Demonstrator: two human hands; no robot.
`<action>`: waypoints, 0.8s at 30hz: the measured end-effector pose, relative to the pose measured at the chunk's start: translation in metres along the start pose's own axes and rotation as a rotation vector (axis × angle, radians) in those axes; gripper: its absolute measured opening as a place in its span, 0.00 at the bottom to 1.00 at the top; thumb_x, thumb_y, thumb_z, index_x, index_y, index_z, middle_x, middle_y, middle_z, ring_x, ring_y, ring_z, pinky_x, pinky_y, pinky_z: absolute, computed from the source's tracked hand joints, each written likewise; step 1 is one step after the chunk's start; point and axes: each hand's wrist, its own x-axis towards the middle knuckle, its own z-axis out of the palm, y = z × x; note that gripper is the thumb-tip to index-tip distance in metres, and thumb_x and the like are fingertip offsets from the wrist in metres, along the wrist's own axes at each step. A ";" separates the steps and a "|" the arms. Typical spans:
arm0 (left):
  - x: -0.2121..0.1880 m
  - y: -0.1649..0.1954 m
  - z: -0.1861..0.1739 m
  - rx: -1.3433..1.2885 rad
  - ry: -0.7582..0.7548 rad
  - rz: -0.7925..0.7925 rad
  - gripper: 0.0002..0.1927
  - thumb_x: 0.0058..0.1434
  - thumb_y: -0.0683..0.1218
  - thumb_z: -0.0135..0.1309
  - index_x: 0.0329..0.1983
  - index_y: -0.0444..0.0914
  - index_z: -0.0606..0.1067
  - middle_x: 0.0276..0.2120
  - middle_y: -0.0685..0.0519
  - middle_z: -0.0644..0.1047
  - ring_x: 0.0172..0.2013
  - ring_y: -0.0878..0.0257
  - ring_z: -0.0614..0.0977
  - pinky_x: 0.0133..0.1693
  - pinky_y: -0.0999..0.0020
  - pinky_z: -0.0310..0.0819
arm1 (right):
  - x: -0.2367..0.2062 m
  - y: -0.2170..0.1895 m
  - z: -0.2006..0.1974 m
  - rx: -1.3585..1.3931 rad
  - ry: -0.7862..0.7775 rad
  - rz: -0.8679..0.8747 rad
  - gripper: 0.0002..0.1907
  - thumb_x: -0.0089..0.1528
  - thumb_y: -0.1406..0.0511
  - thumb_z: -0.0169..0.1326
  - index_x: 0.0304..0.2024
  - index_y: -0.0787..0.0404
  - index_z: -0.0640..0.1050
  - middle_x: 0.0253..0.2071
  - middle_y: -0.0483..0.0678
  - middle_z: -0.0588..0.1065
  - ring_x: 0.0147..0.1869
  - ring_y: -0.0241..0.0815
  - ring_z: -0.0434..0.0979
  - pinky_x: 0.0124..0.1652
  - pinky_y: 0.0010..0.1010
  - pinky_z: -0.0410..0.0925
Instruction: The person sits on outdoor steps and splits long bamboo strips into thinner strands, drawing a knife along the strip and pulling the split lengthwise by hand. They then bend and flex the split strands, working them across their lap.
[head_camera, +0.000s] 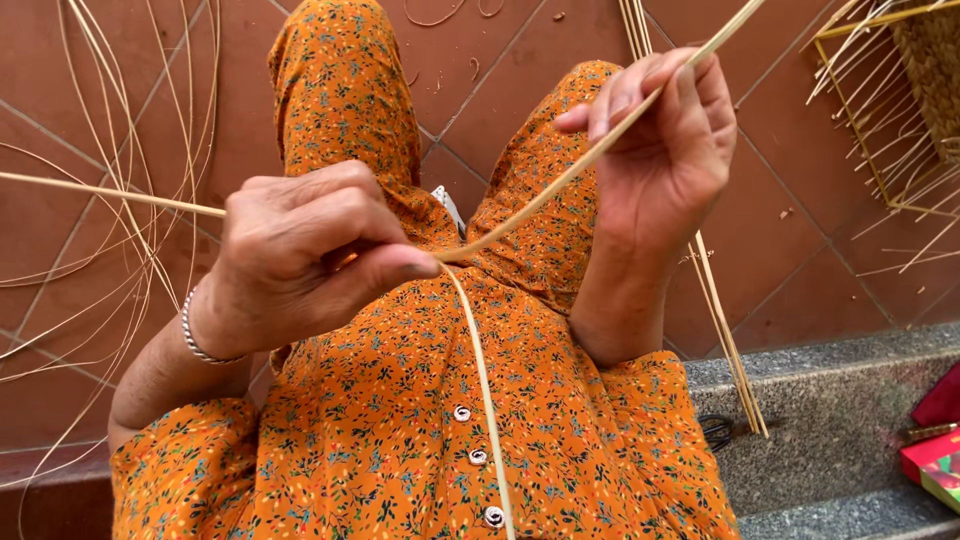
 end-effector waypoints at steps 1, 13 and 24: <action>0.000 -0.002 0.001 0.003 -0.002 -0.009 0.13 0.59 0.46 0.71 0.31 0.37 0.76 0.24 0.53 0.72 0.22 0.65 0.73 0.25 0.68 0.62 | 0.005 0.002 -0.005 -0.006 -0.006 0.012 0.11 0.78 0.67 0.44 0.44 0.69 0.73 0.33 0.56 0.73 0.33 0.45 0.75 0.44 0.47 0.77; -0.006 -0.052 0.001 -0.134 -0.023 -0.018 0.06 0.67 0.39 0.64 0.40 0.35 0.77 0.35 0.52 0.78 0.34 0.63 0.79 0.36 0.70 0.72 | 0.028 0.039 -0.052 -0.003 -0.017 0.166 0.09 0.75 0.66 0.49 0.46 0.68 0.74 0.34 0.54 0.75 0.35 0.45 0.78 0.45 0.49 0.79; -0.012 -0.049 0.008 -0.064 0.031 -0.122 0.06 0.66 0.40 0.66 0.39 0.34 0.79 0.31 0.52 0.78 0.32 0.65 0.79 0.35 0.70 0.72 | 0.053 0.054 -0.084 0.027 0.050 0.200 0.10 0.74 0.64 0.50 0.50 0.66 0.76 0.39 0.54 0.77 0.41 0.45 0.81 0.50 0.49 0.79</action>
